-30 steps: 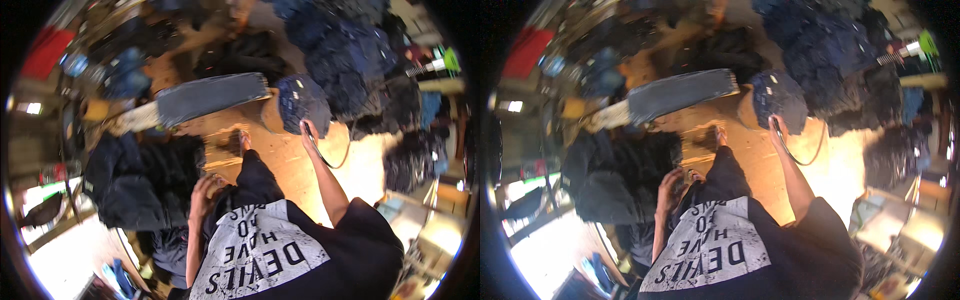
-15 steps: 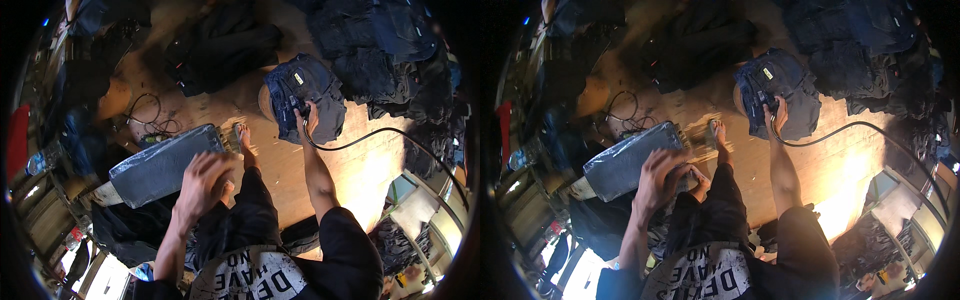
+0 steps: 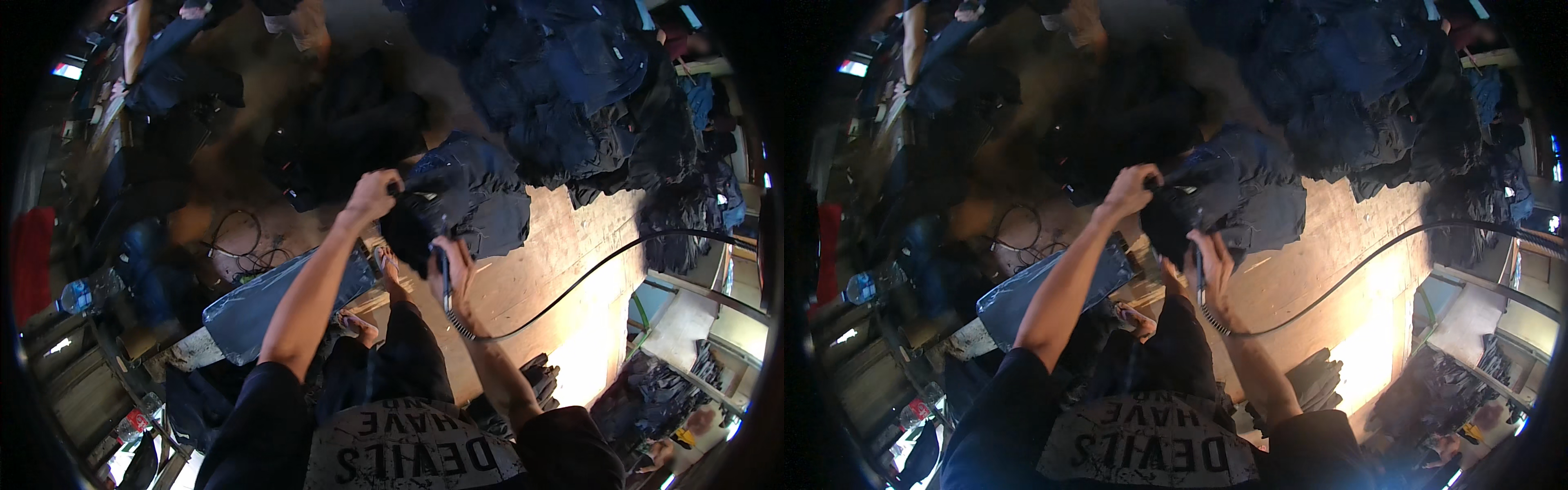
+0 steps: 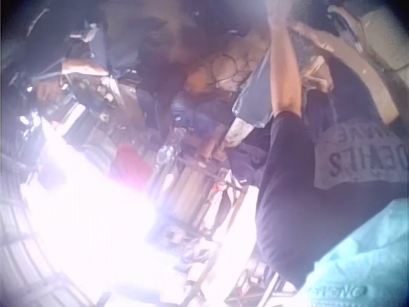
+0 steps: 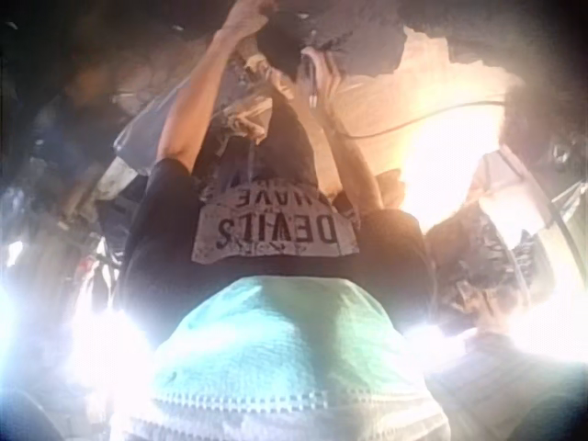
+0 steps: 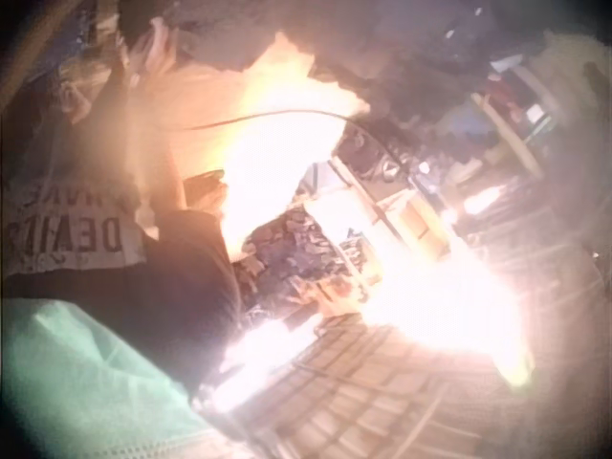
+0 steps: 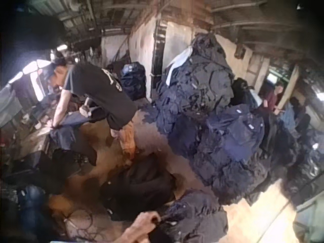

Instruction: The person uses a handheld electric thread trimmer to remove loose threads from the seams and edges of dark denim jeans. They repeatedly pick up jeans from a pile, trim the seams, and place them back down.

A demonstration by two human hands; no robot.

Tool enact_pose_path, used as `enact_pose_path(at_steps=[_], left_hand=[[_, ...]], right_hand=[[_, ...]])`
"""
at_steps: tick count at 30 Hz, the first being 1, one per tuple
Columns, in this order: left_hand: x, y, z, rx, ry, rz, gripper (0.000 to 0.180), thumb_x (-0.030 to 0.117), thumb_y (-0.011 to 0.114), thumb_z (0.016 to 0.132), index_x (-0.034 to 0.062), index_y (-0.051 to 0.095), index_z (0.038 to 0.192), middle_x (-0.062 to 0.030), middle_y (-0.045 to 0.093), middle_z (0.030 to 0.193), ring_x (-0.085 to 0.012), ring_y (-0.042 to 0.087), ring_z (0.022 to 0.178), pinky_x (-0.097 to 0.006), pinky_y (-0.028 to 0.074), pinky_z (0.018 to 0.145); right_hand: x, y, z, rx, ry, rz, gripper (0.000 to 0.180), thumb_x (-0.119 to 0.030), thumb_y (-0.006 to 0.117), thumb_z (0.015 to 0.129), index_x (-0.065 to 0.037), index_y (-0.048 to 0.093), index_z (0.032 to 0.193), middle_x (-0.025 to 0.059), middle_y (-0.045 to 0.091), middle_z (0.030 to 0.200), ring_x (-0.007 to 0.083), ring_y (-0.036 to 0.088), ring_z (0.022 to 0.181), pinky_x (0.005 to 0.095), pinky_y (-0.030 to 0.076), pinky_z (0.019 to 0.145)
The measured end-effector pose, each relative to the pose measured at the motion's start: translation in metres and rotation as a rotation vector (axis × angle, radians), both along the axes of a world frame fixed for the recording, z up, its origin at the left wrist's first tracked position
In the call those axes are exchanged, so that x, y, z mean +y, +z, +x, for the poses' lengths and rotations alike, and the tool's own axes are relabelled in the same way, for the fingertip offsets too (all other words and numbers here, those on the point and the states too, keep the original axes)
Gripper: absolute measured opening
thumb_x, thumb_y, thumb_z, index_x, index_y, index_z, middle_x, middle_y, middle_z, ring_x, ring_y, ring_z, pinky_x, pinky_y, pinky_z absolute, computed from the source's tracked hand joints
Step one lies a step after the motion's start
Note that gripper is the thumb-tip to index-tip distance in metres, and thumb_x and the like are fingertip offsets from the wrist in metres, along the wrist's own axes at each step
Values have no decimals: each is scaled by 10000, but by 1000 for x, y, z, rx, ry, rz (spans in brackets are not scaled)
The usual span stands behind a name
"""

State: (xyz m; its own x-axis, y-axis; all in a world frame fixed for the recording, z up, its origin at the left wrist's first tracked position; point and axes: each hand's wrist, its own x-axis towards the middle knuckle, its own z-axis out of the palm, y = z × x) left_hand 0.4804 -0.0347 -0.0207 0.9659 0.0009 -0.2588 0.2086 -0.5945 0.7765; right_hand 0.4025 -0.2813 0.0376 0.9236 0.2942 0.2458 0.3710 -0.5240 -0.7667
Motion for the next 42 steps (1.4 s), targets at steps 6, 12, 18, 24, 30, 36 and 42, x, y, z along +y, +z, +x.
enact_pose_path(at_steps=[6,12,18,24,30,36,42], left_hand=[[124,28,-221,-370,263,-105,397,-195,535,671,-20,698,988,-149,712,1033,-315,733,917,-339,546,803],[170,36,-312,-418,566,-21,467,-103,672,808,88,682,1235,-154,758,1107,-353,761,988,-382,609,910],[73,57,-245,-553,139,186,805,-13,780,739,184,567,1490,-141,640,1447,-411,657,1280,-471,561,1036],[105,27,-253,-588,301,56,416,-113,530,803,100,742,1091,-172,718,1278,-421,679,1229,-455,543,1038],[226,35,-454,-404,486,410,245,-42,581,868,91,756,975,-166,570,1603,-376,480,1525,-479,397,1240],[189,91,-518,-356,781,578,578,-148,635,782,155,782,1253,-163,573,1559,-392,495,1454,-484,418,1193],[97,86,-479,-99,967,514,577,240,875,839,39,620,1316,-158,637,1279,-411,559,1248,-513,441,1086]], right_hand=[[91,53,-161,-51,292,148,276,38,768,850,-67,724,1101,165,688,971,329,726,816,411,602,711],[102,35,-206,104,403,114,362,54,717,828,-75,711,1166,141,652,945,328,700,792,408,573,704],[84,25,-204,-192,282,-15,377,58,721,811,-92,721,1157,161,658,919,360,696,767,438,570,686],[134,43,-236,-87,316,83,377,85,727,822,-92,725,1155,132,663,921,310,713,729,401,567,634],[202,58,-320,147,747,271,227,-72,757,940,-86,702,1159,134,663,964,317,722,843,433,580,758],[219,38,-218,-26,878,204,198,-174,767,996,-46,742,1145,209,764,1171,371,749,1152,403,578,989],[252,-18,-143,372,958,295,301,-232,665,1088,4,726,1266,140,789,1184,206,757,1074,336,573,976]])
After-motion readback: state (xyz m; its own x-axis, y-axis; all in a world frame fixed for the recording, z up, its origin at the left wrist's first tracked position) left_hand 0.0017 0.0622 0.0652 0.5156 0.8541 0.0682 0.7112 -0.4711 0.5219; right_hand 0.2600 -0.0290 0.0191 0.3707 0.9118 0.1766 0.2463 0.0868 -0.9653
